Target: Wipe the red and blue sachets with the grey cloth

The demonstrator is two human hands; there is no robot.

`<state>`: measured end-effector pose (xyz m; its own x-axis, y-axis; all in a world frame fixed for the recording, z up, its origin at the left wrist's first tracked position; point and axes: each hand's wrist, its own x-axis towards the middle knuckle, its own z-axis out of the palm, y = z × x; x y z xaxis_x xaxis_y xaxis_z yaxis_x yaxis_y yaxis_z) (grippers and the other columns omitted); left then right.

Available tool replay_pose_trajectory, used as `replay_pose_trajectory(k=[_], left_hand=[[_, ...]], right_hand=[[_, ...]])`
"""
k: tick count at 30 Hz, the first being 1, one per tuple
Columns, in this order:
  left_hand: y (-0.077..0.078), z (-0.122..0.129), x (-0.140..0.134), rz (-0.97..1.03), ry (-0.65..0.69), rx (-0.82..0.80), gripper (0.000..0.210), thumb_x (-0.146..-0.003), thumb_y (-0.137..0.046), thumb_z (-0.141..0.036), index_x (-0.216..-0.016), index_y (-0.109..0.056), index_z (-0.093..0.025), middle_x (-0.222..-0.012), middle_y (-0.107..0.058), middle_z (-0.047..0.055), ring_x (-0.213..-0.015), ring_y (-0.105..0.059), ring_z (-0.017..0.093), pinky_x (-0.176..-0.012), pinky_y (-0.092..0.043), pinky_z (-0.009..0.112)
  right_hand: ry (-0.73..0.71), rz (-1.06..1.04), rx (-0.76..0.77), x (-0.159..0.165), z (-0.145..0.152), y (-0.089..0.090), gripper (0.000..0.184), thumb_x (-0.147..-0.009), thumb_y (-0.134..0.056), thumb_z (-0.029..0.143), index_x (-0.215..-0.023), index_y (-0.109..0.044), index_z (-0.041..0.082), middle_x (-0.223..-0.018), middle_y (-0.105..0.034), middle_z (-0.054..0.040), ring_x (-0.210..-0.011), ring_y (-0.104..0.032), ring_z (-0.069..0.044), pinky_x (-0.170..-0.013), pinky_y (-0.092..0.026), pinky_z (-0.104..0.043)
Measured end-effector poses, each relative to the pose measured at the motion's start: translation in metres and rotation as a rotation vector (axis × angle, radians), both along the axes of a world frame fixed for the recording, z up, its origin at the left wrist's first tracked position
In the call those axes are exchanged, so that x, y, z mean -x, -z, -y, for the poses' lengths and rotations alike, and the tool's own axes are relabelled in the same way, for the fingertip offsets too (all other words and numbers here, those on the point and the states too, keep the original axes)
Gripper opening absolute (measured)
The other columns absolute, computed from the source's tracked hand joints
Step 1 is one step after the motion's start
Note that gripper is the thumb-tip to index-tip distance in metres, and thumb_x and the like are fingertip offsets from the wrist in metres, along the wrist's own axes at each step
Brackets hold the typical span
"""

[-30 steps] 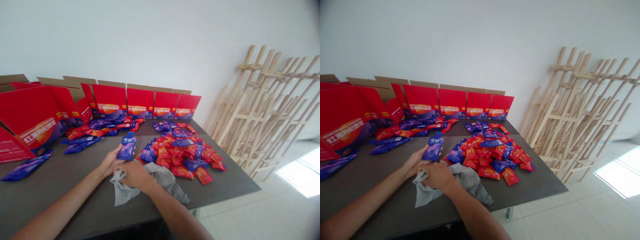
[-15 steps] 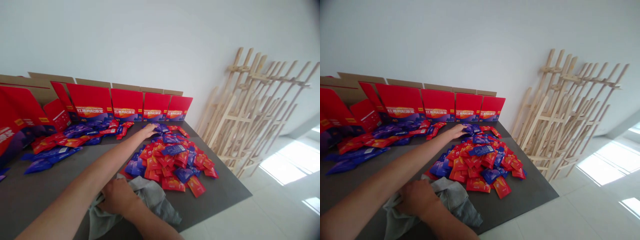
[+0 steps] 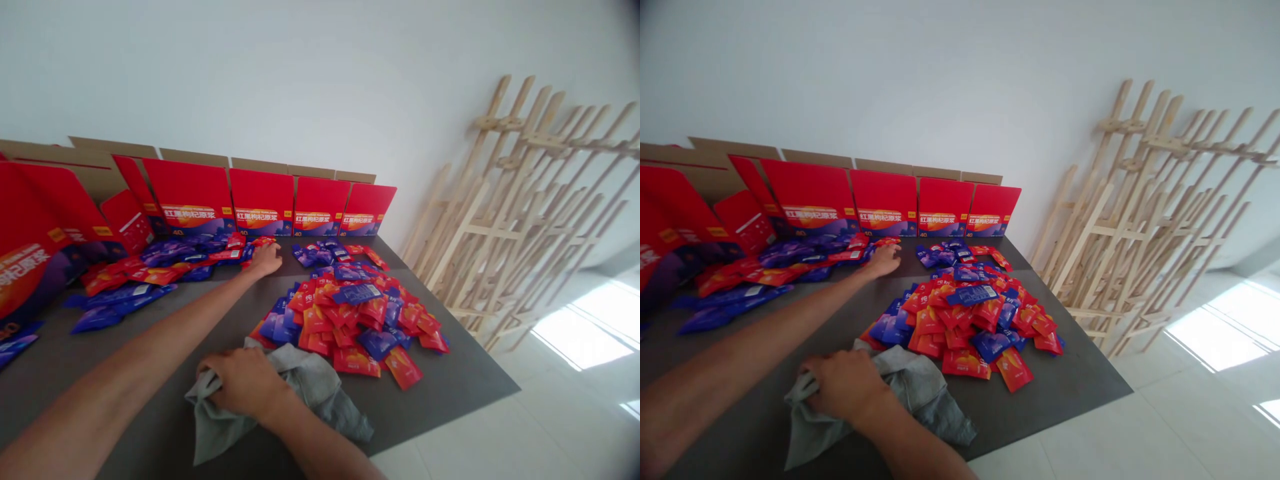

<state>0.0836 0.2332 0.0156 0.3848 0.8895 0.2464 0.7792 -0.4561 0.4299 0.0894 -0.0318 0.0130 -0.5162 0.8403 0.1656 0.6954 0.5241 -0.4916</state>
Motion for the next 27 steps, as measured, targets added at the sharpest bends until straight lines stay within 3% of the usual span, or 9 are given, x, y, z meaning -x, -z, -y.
replay_pose_trajectory(k=[3, 8, 11, 16, 21, 24, 27], left_hand=[[0.001, -0.004, 0.062, -0.196, -0.134, -0.014, 0.050, -0.082, -0.059, -0.027, -0.129, -0.056, -0.009, -0.139, -0.050, 0.024, -0.132, -0.038, 0.044, -0.104, -0.030, 0.062], [0.004, -0.006, 0.129, -0.410, -0.142, -0.055, 0.073, -0.073, -0.057, -0.019, -0.144, -0.041, -0.009, -0.147, -0.043, 0.021, -0.134, -0.037, 0.037, -0.106, -0.032, 0.052], [0.007, -0.006, 0.139, -0.479, -0.129, -0.122, 0.070, -0.073, -0.056, -0.016, -0.142, -0.044, -0.009, -0.142, -0.046, 0.022, -0.130, -0.038, 0.037, -0.103, -0.032, 0.050], [0.005, -0.002, 0.138, -0.533, -0.072, -0.237, 0.040, -0.085, -0.046, -0.016, -0.121, -0.064, -0.012, -0.126, -0.056, 0.023, -0.124, -0.042, 0.037, -0.098, -0.033, 0.050], [0.002, 0.010, 0.149, -0.541, 0.026, -0.320, 0.044, -0.090, -0.034, -0.010, -0.120, -0.065, -0.014, -0.123, -0.061, 0.020, -0.123, -0.045, 0.032, -0.100, -0.032, 0.047], [0.002, 0.021, 0.158, -0.450, 0.073, -0.372, 0.044, -0.091, -0.032, -0.012, -0.123, -0.063, -0.016, -0.125, -0.062, 0.017, -0.125, -0.047, 0.029, -0.104, -0.031, 0.046], [0.001, 0.036, 0.165, -0.168, 0.016, -0.338, 0.041, -0.096, -0.029, -0.024, -0.116, -0.063, -0.014, -0.117, -0.066, 0.017, -0.116, -0.056, 0.029, -0.104, -0.035, 0.045]], right_hand=[[0.014, -0.036, -0.008, 0.000, 0.001, 0.002, 0.023, -0.084, -0.060, 0.027, -0.107, -0.061, 0.028, -0.101, -0.074, 0.0014, -0.093, -0.070, -0.019, -0.077, -0.046, -0.027], [0.010, -0.072, -0.024, -0.001, -0.001, 0.006, 0.022, -0.082, -0.061, 0.026, -0.104, -0.062, 0.028, -0.097, -0.074, 0.0021, -0.091, -0.069, -0.018, -0.077, -0.044, -0.026], [0.009, -0.092, -0.015, -0.002, -0.003, 0.009, 0.022, -0.082, -0.063, 0.025, -0.104, -0.063, 0.028, -0.097, -0.074, 0.0022, -0.092, -0.069, -0.017, -0.080, -0.044, -0.025], [0.015, -0.129, -0.015, -0.003, -0.005, 0.011, 0.021, -0.082, -0.063, 0.026, -0.103, -0.063, 0.027, -0.094, -0.073, 0.0024, -0.090, -0.069, -0.016, -0.080, -0.044, -0.023], [0.005, -0.126, -0.018, -0.003, -0.006, 0.011, 0.022, -0.081, -0.063, 0.023, -0.103, -0.063, 0.026, -0.096, -0.074, 0.0019, -0.092, -0.069, -0.016, -0.081, -0.044, -0.023], [0.004, -0.110, -0.001, -0.003, -0.006, 0.009, 0.023, -0.082, -0.062, 0.023, -0.105, -0.063, 0.026, -0.097, -0.073, 0.0014, -0.093, -0.069, -0.017, -0.083, -0.044, -0.023], [0.038, -0.094, 0.017, -0.002, -0.004, 0.006, 0.025, -0.081, -0.063, 0.024, -0.106, -0.063, 0.026, -0.096, -0.073, 0.0005, -0.094, -0.068, -0.019, -0.084, -0.044, -0.025]])
